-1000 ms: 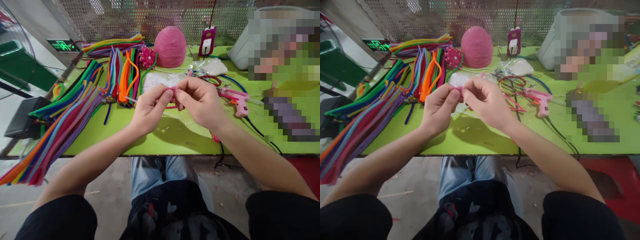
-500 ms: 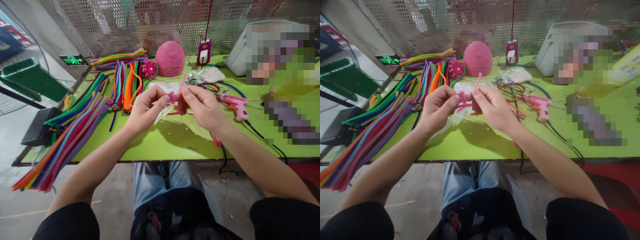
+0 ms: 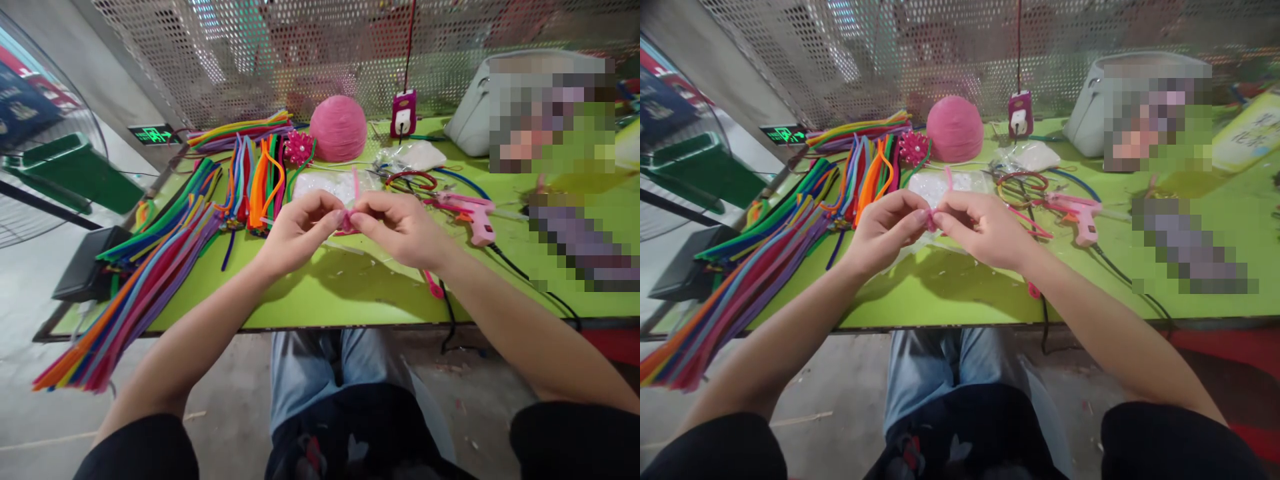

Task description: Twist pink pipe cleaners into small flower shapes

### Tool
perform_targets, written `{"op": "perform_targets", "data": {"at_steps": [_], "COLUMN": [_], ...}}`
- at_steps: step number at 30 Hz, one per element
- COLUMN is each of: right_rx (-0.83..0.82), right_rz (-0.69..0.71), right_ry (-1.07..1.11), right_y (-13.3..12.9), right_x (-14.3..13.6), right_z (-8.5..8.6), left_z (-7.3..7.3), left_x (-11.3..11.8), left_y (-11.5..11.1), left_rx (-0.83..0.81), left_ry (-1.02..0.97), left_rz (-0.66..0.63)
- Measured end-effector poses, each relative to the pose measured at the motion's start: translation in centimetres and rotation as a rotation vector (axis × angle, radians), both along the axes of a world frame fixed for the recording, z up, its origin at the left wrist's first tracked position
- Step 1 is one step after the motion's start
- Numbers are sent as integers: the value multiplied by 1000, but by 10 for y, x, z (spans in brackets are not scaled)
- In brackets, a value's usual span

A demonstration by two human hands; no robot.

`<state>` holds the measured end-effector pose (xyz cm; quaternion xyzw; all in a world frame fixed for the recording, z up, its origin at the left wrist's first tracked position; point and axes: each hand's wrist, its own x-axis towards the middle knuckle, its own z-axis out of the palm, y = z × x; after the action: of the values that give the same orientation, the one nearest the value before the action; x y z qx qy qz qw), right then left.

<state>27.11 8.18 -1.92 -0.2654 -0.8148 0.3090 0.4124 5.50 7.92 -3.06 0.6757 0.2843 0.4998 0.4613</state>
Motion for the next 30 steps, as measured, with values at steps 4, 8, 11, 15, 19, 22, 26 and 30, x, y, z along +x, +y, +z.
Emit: {"op": "perform_targets", "data": {"at_steps": [4, 8, 11, 15, 19, 22, 26, 30], "right_rx": [-1, -16, -59, -177, -275, -283, -195, 119], "right_rz": [125, 252, 315, 356, 343, 317, 222, -37], "right_ry": [-123, -228, -234, -198, -180, -143, -10, 130], "right_y": [4, 10, 12, 13, 12, 12, 15, 22], "right_x": [12, 19, 18, 17, 17, 17, 17, 17], "right_z": [9, 15, 14, 13, 12, 10, 3, -8], "left_z": [8, 14, 15, 10, 2, -1, -1, 0], "left_x": [-9, -15, -14, -10, -6, -3, 1, 6], "left_y": [2, 2, 1, -1, -3, -5, -5, -2], "left_rx": [-103, -168, -167, -121, -29, -35, -89, -129], "left_ry": [64, 147, 180, 205, 227, 188, 56, -25], "left_rz": [-200, -263, -292, -247, -133, -86, -22, 103]}}
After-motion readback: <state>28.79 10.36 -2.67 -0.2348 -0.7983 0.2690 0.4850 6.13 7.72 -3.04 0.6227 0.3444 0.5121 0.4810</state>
